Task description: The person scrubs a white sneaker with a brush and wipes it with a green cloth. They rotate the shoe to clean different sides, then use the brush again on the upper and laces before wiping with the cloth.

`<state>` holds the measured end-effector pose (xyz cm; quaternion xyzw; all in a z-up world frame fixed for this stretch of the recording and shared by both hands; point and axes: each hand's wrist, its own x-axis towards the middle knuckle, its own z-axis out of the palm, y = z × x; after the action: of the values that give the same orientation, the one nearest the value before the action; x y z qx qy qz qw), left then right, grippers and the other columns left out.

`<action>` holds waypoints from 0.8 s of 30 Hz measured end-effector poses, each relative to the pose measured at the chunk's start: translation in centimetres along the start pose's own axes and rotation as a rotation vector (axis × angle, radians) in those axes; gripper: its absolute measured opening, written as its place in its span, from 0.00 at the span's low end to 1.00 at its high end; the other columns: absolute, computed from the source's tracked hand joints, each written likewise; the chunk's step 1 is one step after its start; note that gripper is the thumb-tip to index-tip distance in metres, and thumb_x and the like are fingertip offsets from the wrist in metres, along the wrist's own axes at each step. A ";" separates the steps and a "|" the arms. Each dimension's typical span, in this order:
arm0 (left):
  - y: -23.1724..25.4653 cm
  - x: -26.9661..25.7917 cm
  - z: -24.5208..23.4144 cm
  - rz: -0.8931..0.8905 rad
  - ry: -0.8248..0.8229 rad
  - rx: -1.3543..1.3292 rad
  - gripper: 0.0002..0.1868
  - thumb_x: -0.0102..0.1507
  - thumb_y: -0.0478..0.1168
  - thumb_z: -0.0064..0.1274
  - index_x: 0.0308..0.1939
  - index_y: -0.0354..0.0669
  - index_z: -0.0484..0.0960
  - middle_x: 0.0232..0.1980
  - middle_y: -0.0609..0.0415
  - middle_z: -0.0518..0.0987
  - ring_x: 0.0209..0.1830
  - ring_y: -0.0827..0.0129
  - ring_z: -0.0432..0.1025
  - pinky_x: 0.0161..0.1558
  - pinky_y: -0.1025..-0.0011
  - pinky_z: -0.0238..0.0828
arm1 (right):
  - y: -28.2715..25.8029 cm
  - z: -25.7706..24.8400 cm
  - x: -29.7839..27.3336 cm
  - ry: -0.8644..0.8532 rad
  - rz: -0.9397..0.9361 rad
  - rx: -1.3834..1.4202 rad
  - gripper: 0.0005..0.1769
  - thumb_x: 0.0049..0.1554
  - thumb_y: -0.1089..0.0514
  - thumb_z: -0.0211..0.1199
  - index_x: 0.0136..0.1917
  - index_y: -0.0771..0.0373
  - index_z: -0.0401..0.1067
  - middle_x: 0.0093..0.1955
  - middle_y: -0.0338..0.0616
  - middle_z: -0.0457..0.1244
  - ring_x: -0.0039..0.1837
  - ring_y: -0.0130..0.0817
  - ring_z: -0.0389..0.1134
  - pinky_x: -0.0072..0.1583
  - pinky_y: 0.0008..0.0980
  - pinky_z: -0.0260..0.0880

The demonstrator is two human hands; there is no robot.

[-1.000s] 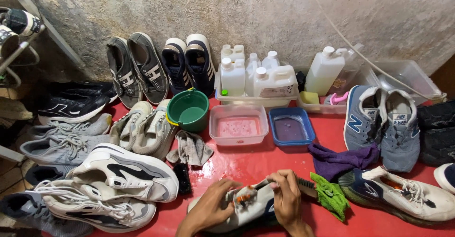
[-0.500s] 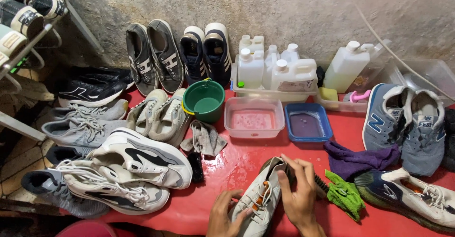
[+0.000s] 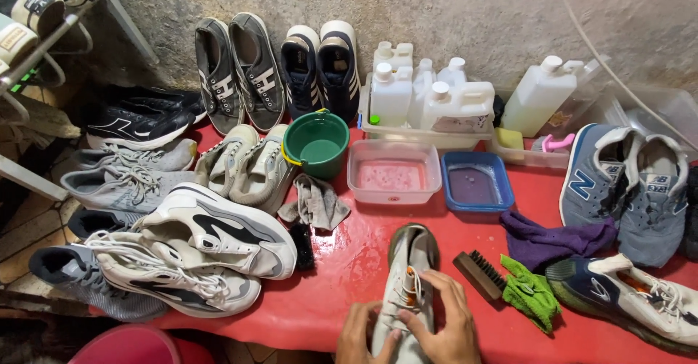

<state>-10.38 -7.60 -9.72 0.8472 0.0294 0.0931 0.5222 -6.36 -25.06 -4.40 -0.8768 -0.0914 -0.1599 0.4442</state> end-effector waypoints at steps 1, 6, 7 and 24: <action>0.8 0.3 -0.4 0.001 -0.001 -0.001 0.23 0.54 0.52 0.66 0.52 0.58 0.83 0.44 0.62 0.82 0.39 0.70 0.79 0.41 0.72 0.77 | -0.5 -0.2 0.3 0.001 0.000 -0.001 0.38 0.45 0.40 0.75 0.65 0.55 0.73 0.64 0.40 0.69 0.69 0.36 0.66 0.68 0.36 0.66; 2.8 2.5 -2.7 0.158 -0.049 -0.119 0.14 0.61 0.39 0.61 0.51 0.46 0.81 0.40 0.55 0.77 0.30 0.76 0.71 0.24 0.79 0.72 | 0.0 0.2 0.8 -0.018 0.092 0.002 0.26 0.50 0.48 0.73 0.60 0.55 0.75 0.59 0.39 0.69 0.63 0.34 0.72 0.65 0.32 0.68; 3.3 3.1 -3.3 0.160 -0.050 -0.120 0.14 0.61 0.39 0.61 0.51 0.46 0.81 0.40 0.55 0.77 0.30 0.76 0.71 0.24 0.79 0.72 | -0.1 -0.1 1.1 -0.017 0.091 0.001 0.26 0.50 0.48 0.73 0.60 0.55 0.75 0.59 0.39 0.69 0.63 0.34 0.72 0.65 0.32 0.68; 5.2 7.5 -6.2 0.448 -0.039 0.480 0.13 0.64 0.51 0.60 0.40 0.47 0.85 0.35 0.55 0.81 0.34 0.64 0.73 0.39 0.63 0.71 | 1.8 -2.2 1.5 -0.012 0.040 -0.113 0.13 0.55 0.53 0.66 0.55 0.49 0.81 0.63 0.33 0.70 0.70 0.35 0.67 0.79 0.61 0.40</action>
<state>-4.48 -3.44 -1.41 0.9331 -0.1468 0.1799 0.2747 -4.82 -27.85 -3.97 -0.9031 -0.0673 -0.1509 0.3963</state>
